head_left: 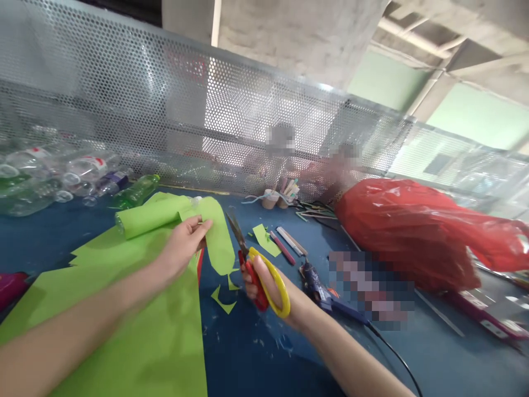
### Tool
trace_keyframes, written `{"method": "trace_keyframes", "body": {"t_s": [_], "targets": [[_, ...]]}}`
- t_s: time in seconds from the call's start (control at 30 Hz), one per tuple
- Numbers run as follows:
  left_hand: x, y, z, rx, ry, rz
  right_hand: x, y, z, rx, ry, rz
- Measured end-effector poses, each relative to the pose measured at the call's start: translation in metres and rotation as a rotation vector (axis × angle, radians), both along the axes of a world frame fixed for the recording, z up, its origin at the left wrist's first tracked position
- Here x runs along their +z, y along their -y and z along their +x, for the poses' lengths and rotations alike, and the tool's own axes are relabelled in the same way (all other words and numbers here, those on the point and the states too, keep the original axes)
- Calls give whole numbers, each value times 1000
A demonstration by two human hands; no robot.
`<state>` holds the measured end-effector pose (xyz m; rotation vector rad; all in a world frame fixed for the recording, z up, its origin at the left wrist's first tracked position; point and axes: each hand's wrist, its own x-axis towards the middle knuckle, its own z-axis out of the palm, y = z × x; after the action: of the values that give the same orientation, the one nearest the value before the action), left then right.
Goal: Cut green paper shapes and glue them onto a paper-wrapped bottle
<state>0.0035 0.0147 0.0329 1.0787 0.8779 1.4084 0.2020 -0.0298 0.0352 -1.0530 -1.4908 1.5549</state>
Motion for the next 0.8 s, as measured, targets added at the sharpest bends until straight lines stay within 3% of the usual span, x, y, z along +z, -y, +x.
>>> {"method": "trace_keyframes", "body": {"t_s": [0.1,0.2,0.3,0.47,0.67,0.8], "targets": [[10,-5,-1,36,-15,73,-2,5,-4,71,-114,-167],[21,-11,4,67,-2,140,3,11,-9,123,-153,-221],[28,-19,11,81,5,178,5,13,-13,123,-194,-161],[33,-24,17,105,-28,215,-7,-4,-9,-49,-221,72],[38,-19,10,95,-100,228,-14,-7,-4,-8,-274,-44],[40,-19,8,190,-129,248,-4,6,-1,50,-92,-16]]}}
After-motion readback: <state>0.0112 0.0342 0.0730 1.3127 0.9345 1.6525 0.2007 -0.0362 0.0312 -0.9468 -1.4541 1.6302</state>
